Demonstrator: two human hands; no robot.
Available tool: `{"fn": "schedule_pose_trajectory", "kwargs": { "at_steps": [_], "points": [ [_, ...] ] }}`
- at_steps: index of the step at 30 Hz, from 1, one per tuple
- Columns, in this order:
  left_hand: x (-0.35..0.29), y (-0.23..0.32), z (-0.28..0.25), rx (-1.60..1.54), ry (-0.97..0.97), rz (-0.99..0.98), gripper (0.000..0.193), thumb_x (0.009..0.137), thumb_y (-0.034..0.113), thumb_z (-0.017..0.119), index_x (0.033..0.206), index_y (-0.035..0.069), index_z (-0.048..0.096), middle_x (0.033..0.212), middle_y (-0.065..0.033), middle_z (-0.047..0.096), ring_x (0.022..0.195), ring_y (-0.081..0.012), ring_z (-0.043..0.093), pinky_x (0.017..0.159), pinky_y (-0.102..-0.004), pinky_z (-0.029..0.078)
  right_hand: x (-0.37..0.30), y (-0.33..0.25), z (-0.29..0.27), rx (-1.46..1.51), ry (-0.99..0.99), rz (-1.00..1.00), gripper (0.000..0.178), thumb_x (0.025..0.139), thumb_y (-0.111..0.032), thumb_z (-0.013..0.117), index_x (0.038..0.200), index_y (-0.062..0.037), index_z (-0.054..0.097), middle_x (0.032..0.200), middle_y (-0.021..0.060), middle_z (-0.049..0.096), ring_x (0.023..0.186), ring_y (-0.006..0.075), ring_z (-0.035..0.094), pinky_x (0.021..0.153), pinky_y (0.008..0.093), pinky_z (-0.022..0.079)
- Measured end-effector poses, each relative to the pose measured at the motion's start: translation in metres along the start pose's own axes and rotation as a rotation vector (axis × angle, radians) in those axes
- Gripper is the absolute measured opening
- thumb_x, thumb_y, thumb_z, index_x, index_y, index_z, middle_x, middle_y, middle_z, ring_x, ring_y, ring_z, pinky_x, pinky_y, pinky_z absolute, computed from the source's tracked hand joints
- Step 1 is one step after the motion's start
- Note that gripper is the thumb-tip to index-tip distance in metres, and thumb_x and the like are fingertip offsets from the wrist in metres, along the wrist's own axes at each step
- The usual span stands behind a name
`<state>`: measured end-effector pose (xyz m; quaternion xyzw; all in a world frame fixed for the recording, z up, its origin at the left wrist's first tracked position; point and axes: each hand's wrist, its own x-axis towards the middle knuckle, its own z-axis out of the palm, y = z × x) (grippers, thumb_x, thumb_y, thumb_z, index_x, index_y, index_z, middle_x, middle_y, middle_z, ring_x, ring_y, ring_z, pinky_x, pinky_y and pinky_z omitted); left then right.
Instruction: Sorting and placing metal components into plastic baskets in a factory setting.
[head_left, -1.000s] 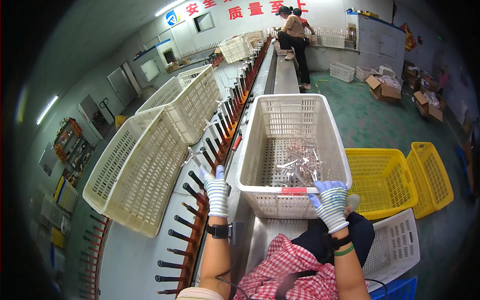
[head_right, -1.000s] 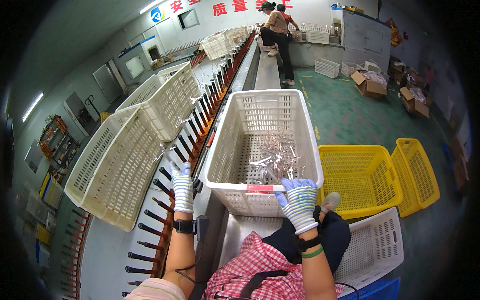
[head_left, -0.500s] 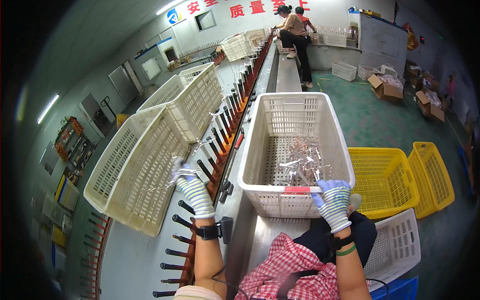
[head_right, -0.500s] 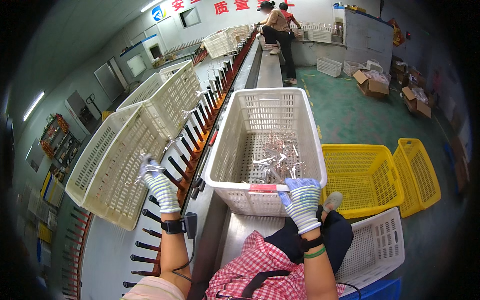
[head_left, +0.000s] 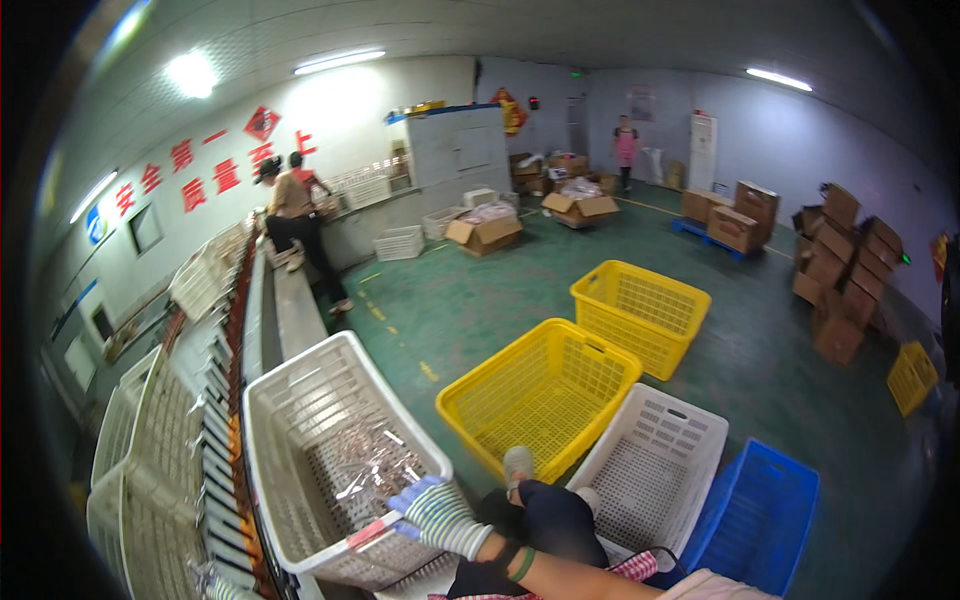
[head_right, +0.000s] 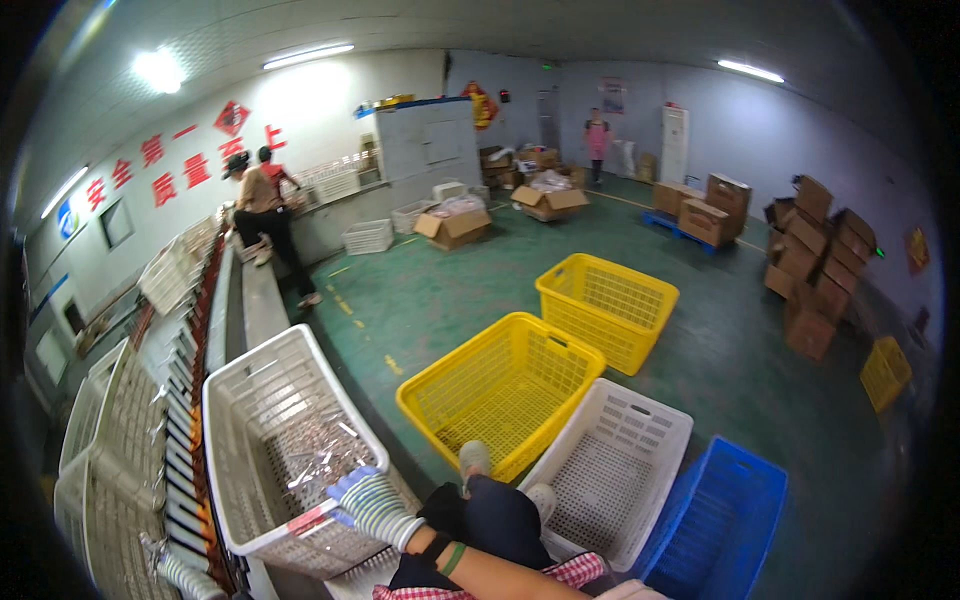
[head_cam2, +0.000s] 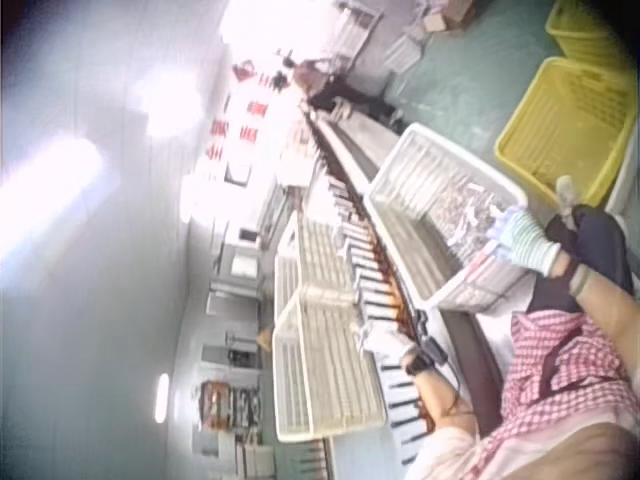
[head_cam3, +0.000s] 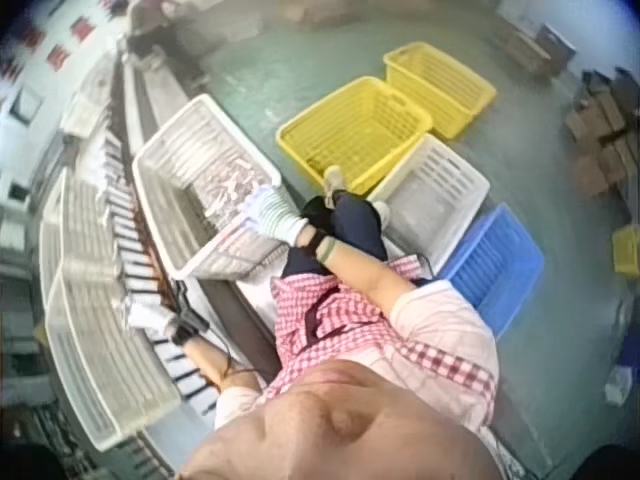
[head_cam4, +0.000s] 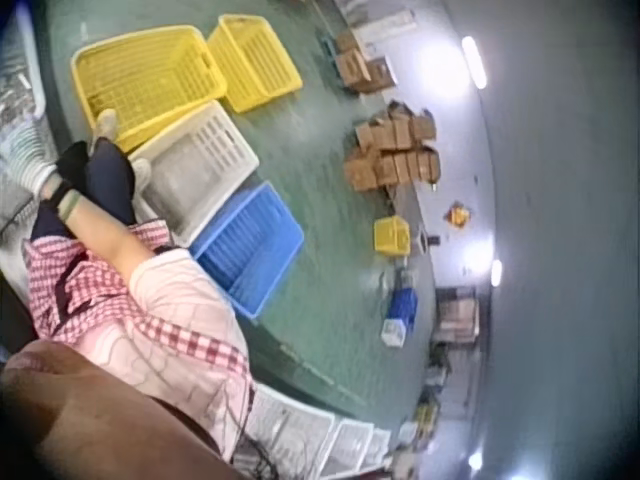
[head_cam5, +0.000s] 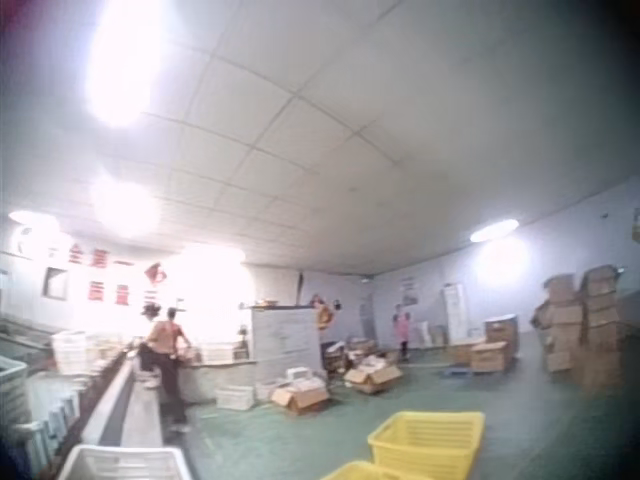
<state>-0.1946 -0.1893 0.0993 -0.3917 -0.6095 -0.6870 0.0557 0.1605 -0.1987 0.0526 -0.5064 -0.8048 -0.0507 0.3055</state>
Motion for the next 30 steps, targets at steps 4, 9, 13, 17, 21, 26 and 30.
{"fn": "schedule_pose_trajectory", "kwargs": {
  "at_steps": [4, 9, 13, 17, 21, 26, 30],
  "points": [
    [0.002, 0.023, 0.020, -0.008, -0.162, 0.079, 0.037, 0.086, 0.011, 0.048, 0.119, -0.004, 0.043, 0.110, -0.0101, 0.053, 0.094, -0.0180, 0.047, 0.086, -0.0298, 0.038, -0.001, 0.007, -0.002, -0.006, 0.041, 0.025, 0.025, 0.074, -0.031, 0.057, 0.087, -0.0097, 0.056, 0.079, 0.0081, 0.054, 0.079, 0.0249, 0.052, 0.074, 0.0388, 0.039],
    [-0.018, 0.004, 0.067, 0.078, -0.463, 0.230, 0.037, 0.084, 0.011, 0.050, 0.118, -0.003, 0.044, 0.108, -0.0097, 0.053, 0.093, -0.0178, 0.047, 0.084, -0.0294, 0.039, 0.000, 0.006, 0.003, -0.029, 0.056, 0.023, 0.027, 0.074, -0.032, 0.057, 0.088, -0.0099, 0.056, 0.081, 0.0078, 0.054, 0.080, 0.0244, 0.052, 0.076, 0.0381, 0.038],
    [-0.022, -0.006, 0.069, 0.091, -0.450, 0.160, 0.037, 0.083, 0.010, 0.052, 0.117, -0.003, 0.044, 0.107, -0.0094, 0.053, 0.092, -0.0176, 0.047, 0.083, -0.0290, 0.039, -0.001, 0.005, 0.004, -0.024, 0.029, 0.023, 0.025, 0.074, -0.032, 0.056, 0.088, -0.0108, 0.056, 0.079, 0.0072, 0.054, 0.079, 0.0239, 0.052, 0.076, 0.0381, 0.038],
    [-0.013, -0.020, 0.069, 0.111, -0.379, 0.058, 0.037, 0.082, 0.010, 0.053, 0.116, -0.002, 0.045, 0.106, -0.0091, 0.054, 0.091, -0.0175, 0.048, 0.082, -0.0286, 0.039, -0.004, 0.008, 0.012, 0.000, 0.099, -0.007, 0.025, 0.074, -0.032, 0.056, 0.087, -0.0109, 0.056, 0.077, 0.0068, 0.054, 0.078, 0.0240, 0.052, 0.076, 0.0378, 0.038],
    [0.007, -0.027, 0.066, 0.117, -0.312, -0.008, 0.037, 0.081, 0.010, 0.054, 0.115, -0.001, 0.046, 0.104, -0.0087, 0.054, 0.090, -0.0173, 0.048, 0.081, -0.0282, 0.039, -0.004, 0.007, 0.011, 0.017, 0.099, -0.011, 0.026, 0.074, -0.033, 0.056, 0.088, -0.0105, 0.056, 0.079, 0.0075, 0.054, 0.079, 0.0242, 0.052, 0.077, 0.0380, 0.038],
    [0.032, -0.009, 0.035, 0.043, -0.169, -0.033, 0.037, 0.080, 0.010, 0.056, 0.114, 0.000, 0.046, 0.102, -0.0083, 0.055, 0.089, -0.0171, 0.048, 0.080, -0.0277, 0.040, -0.005, 0.009, 0.013, 0.009, 0.090, 0.014, 0.028, 0.073, -0.033, 0.057, 0.090, -0.0107, 0.057, 0.082, 0.0080, 0.054, 0.080, 0.0243, 0.052, 0.079, 0.0388, 0.037],
    [0.046, 0.020, 0.030, -0.091, -0.295, 0.076, 0.037, 0.079, 0.010, 0.058, 0.113, 0.001, 0.047, 0.101, -0.0080, 0.055, 0.088, -0.0169, 0.048, 0.079, -0.0273, 0.040, -0.001, 0.006, 0.002, -0.024, 0.062, 0.025, 0.028, 0.074, -0.032, 0.057, 0.091, -0.0103, 0.058, 0.082, 0.0082, 0.055, 0.080, 0.0249, 0.052, 0.079, 0.0394, 0.037]
  ]
}}
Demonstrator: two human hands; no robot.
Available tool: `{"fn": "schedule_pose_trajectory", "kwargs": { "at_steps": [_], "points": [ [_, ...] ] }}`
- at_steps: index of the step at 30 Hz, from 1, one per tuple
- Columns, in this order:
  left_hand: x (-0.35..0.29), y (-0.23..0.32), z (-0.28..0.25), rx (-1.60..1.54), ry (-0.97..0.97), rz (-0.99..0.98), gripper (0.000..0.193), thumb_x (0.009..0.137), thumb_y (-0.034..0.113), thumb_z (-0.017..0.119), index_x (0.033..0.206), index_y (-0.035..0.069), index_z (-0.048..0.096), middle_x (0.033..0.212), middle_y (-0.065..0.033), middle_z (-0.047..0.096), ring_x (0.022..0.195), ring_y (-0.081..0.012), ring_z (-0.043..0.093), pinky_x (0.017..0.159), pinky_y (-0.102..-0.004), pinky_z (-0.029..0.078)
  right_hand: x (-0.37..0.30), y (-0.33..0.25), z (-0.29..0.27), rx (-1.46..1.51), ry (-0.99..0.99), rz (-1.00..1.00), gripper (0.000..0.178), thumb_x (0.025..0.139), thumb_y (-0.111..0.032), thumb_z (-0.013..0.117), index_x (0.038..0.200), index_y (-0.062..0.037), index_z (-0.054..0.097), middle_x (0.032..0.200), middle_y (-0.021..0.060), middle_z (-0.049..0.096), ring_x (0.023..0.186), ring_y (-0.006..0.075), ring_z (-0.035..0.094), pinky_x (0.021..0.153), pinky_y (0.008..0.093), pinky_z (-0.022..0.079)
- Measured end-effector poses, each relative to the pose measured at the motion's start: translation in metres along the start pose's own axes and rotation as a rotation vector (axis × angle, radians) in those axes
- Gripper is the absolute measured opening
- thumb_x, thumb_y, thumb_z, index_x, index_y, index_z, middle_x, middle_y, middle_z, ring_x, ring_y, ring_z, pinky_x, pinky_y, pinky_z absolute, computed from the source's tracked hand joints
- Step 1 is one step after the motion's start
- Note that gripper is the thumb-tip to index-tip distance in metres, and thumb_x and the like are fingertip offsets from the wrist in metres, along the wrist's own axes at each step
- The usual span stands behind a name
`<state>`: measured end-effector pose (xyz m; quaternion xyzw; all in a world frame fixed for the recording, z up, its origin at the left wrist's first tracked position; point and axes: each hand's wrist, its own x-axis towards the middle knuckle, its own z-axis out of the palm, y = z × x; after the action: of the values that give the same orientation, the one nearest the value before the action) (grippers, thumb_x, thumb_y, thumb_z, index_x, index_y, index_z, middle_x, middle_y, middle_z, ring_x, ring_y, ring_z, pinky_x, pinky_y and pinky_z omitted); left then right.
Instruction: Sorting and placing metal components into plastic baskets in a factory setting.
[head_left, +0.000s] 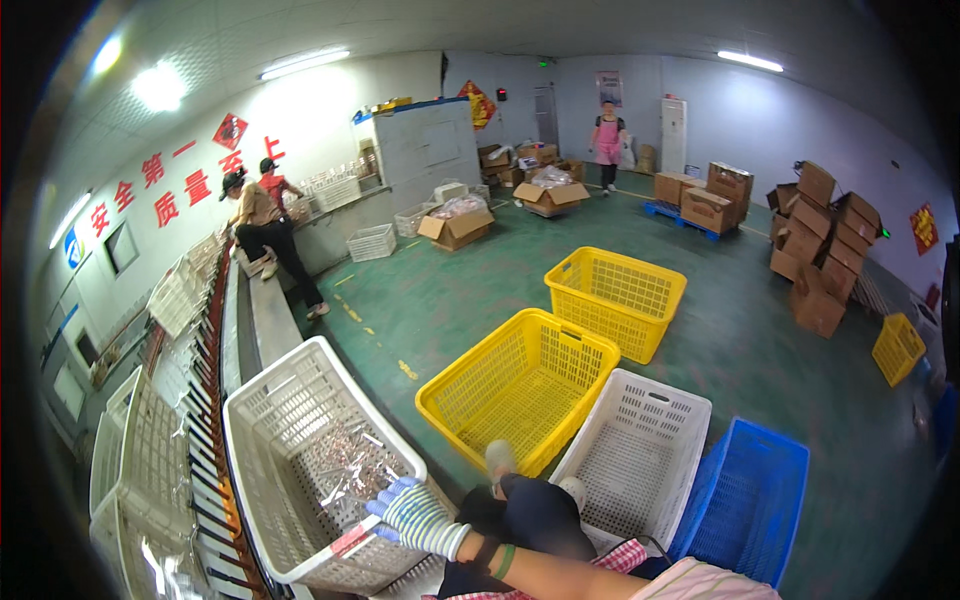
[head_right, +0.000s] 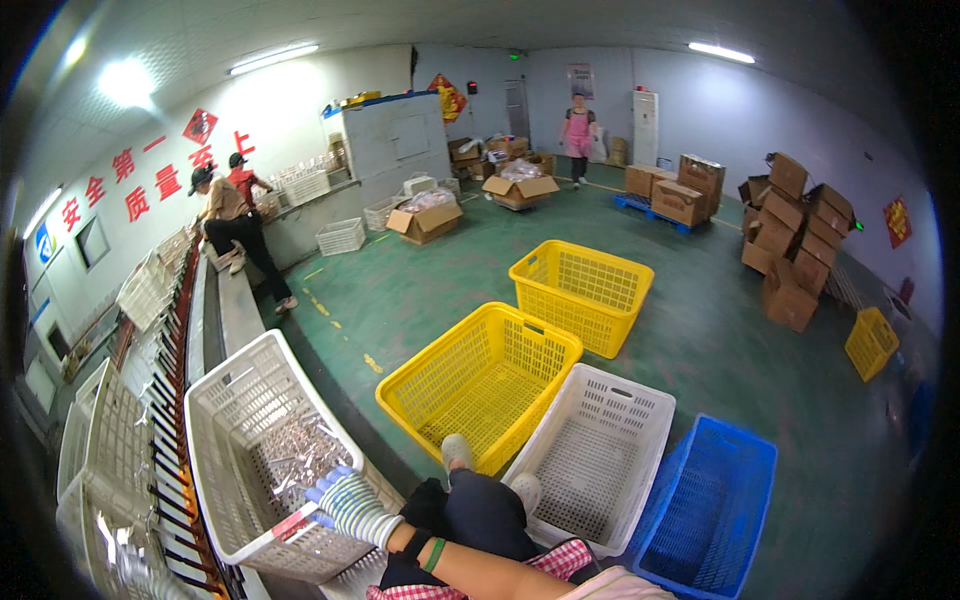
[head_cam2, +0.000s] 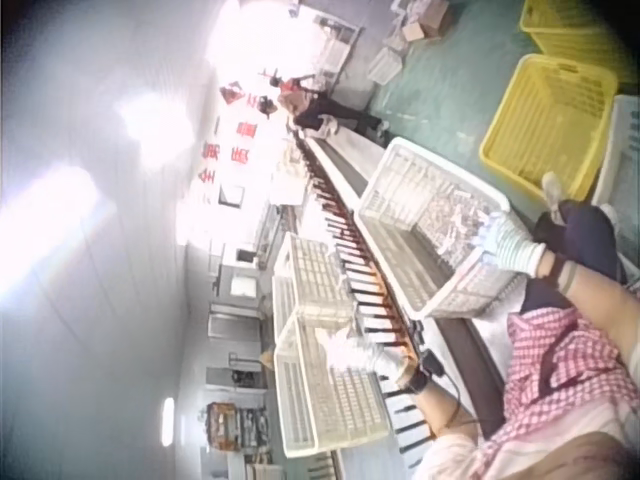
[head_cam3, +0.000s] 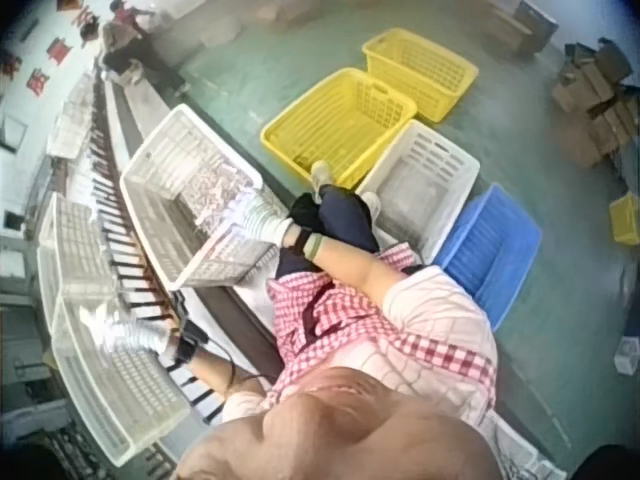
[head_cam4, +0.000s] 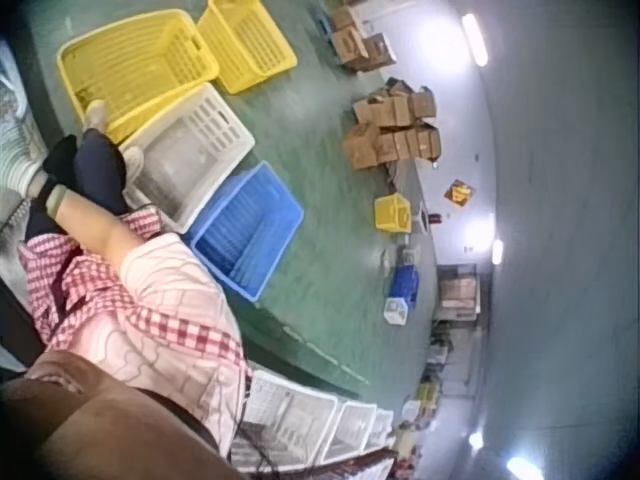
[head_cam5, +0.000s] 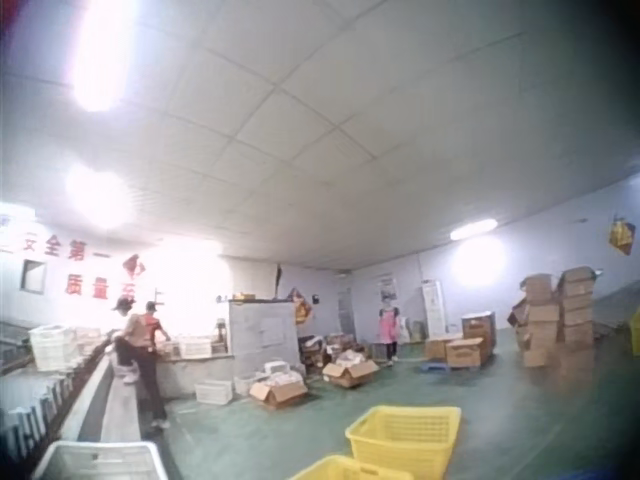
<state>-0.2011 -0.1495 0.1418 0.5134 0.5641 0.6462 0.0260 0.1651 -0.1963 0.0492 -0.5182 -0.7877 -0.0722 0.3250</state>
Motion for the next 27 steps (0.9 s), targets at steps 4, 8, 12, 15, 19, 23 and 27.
{"fn": "schedule_pose_trajectory", "kwargs": {
  "at_steps": [4, 8, 12, 15, 19, 23, 27],
  "points": [
    [-0.022, -0.019, 0.057, 0.016, -0.571, -0.005, 0.037, 0.078, 0.009, 0.059, 0.112, 0.001, 0.047, 0.100, -0.0077, 0.055, 0.087, -0.0168, 0.048, 0.078, -0.0269, 0.040, -0.001, 0.000, 0.002, 0.010, -0.004, -0.011, 0.028, 0.074, -0.032, 0.057, 0.091, -0.0102, 0.058, 0.081, 0.0079, 0.054, 0.081, 0.0246, 0.052, 0.078, 0.0397, 0.037],
    [-0.071, -0.016, 0.073, 0.114, -0.602, 0.196, 0.060, 0.072, 0.009, 0.062, 0.125, -0.002, 0.037, 0.128, -0.0152, 0.039, 0.119, -0.0237, 0.036, 0.099, -0.0333, 0.029, -0.002, 0.008, -0.008, -0.009, -0.043, 0.020, 0.028, 0.074, -0.032, 0.057, 0.091, -0.0102, 0.057, 0.080, 0.0073, 0.054, 0.081, 0.0239, 0.052, 0.078, 0.0386, 0.037],
    [-0.113, -0.070, 0.017, -0.167, -0.202, -0.170, 0.053, 0.082, 0.002, 0.050, 0.131, 0.000, 0.029, 0.125, -0.0134, 0.042, 0.111, -0.0232, 0.043, 0.096, -0.0311, 0.033, 0.007, -0.013, -0.005, 0.007, -0.055, -0.081, 0.033, 0.073, -0.034, 0.057, 0.096, -0.0099, 0.058, 0.083, 0.0091, 0.058, 0.081, 0.0262, 0.055, 0.074, 0.0399, 0.041],
    [-0.138, -0.051, -0.002, 0.037, -0.113, -0.187, 0.057, 0.082, 0.001, 0.051, 0.132, -0.002, 0.025, 0.132, -0.0167, 0.032, 0.120, -0.0239, 0.033, 0.101, -0.0332, 0.027, 0.008, -0.007, -0.011, 0.104, 0.009, 0.003, 0.017, 0.070, -0.026, 0.057, 0.075, -0.0118, 0.063, 0.069, 0.0114, 0.059, 0.068, 0.0285, 0.057, 0.063, 0.0422, 0.042],
    [-0.155, -0.025, 0.014, 0.235, 0.075, -0.084, 0.062, 0.082, 0.000, 0.049, 0.135, -0.001, 0.017, 0.137, -0.0190, 0.024, 0.126, -0.0276, 0.027, 0.104, -0.0352, 0.023, 0.008, 0.002, -0.013, -0.021, 0.052, -0.020, 0.027, 0.068, -0.030, 0.061, 0.087, -0.0109, 0.059, 0.073, 0.0083, 0.057, 0.071, 0.0265, 0.054, 0.067, 0.0415, 0.039],
    [-0.158, -0.040, -0.010, 0.280, 0.200, -0.108, 0.061, 0.083, -0.002, 0.044, 0.136, 0.001, 0.014, 0.139, -0.0179, 0.021, 0.128, -0.0283, 0.024, 0.105, -0.0346, 0.022, 0.005, -0.011, -0.004, 0.011, 0.065, -0.054, 0.031, 0.067, -0.031, 0.063, 0.090, -0.0098, 0.059, 0.078, 0.0073, 0.059, 0.077, 0.0258, 0.055, 0.073, 0.0406, 0.038],
    [-0.153, -0.024, -0.019, 0.183, 0.476, -0.126, 0.052, 0.085, -0.002, 0.041, 0.134, -0.002, 0.021, 0.138, -0.0173, 0.025, 0.128, -0.0248, 0.025, 0.106, -0.0335, 0.020, 0.005, -0.017, -0.004, 0.030, 0.061, -0.044, 0.030, 0.068, -0.030, 0.063, 0.090, -0.0097, 0.060, 0.080, 0.0071, 0.060, 0.079, 0.0255, 0.055, 0.077, 0.0405, 0.038]
  ]
}}
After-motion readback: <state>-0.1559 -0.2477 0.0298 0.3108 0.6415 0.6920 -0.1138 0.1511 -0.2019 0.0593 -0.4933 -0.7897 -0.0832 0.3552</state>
